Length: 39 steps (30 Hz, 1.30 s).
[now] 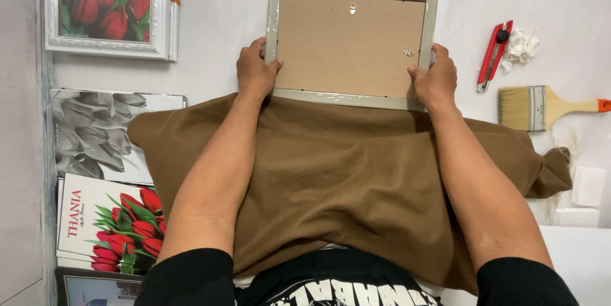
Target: Applying adhesive to a picture frame, spreading it with a brush, and cleaning the glass surface.
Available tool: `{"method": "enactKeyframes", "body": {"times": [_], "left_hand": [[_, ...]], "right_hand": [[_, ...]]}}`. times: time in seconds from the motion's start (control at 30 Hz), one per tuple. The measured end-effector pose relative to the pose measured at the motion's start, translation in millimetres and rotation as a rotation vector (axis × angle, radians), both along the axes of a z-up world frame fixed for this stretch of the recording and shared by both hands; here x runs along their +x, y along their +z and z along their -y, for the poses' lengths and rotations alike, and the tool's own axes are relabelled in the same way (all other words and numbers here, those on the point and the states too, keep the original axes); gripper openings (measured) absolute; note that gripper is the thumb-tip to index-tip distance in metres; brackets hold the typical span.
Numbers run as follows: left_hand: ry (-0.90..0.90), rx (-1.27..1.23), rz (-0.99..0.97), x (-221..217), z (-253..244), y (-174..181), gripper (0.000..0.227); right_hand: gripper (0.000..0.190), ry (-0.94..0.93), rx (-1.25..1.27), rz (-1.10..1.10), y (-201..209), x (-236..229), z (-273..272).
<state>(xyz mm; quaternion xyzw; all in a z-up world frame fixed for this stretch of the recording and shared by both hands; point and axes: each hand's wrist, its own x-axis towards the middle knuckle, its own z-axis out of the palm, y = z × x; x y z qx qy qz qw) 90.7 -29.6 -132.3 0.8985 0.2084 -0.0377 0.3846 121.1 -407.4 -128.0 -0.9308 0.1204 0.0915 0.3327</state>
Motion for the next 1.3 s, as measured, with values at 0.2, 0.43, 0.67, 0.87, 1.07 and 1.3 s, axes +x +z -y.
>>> {"method": "enactKeyframes", "body": {"times": [0.2, 0.43, 0.67, 0.87, 1.07, 1.3], "left_hand": [[-0.017, 0.029, -0.032, 2.4, 0.4, -0.3, 0.059], [-0.059, 0.141, -0.044, -11.6, 16.9, 6.8, 0.059], [-0.073, 0.152, -0.212, -37.8, 14.6, 13.1, 0.089], [-0.062, 0.102, -0.302, -41.9, -1.2, -8.6, 0.078], [0.051, 0.042, -0.304, -22.5, -23.1, -61.5, 0.047], [0.146, -0.127, -0.362, -20.3, -11.8, -2.7, 0.031]], "right_hand": [[0.059, 0.024, -0.009, -0.015, 16.7, 2.6, -7.5], [0.058, 0.045, -0.086, -0.009, 33.0, -14.3, -11.2], [0.081, 0.029, -0.099, -0.053, 23.6, -35.4, 7.6], [0.045, -0.274, -0.109, 0.234, -39.0, -17.5, 81.1], [0.037, -0.527, -0.175, 0.107, -74.4, 14.0, 123.1], [0.022, -0.388, -0.204, -0.023, -56.0, 26.9, 108.8]]}}
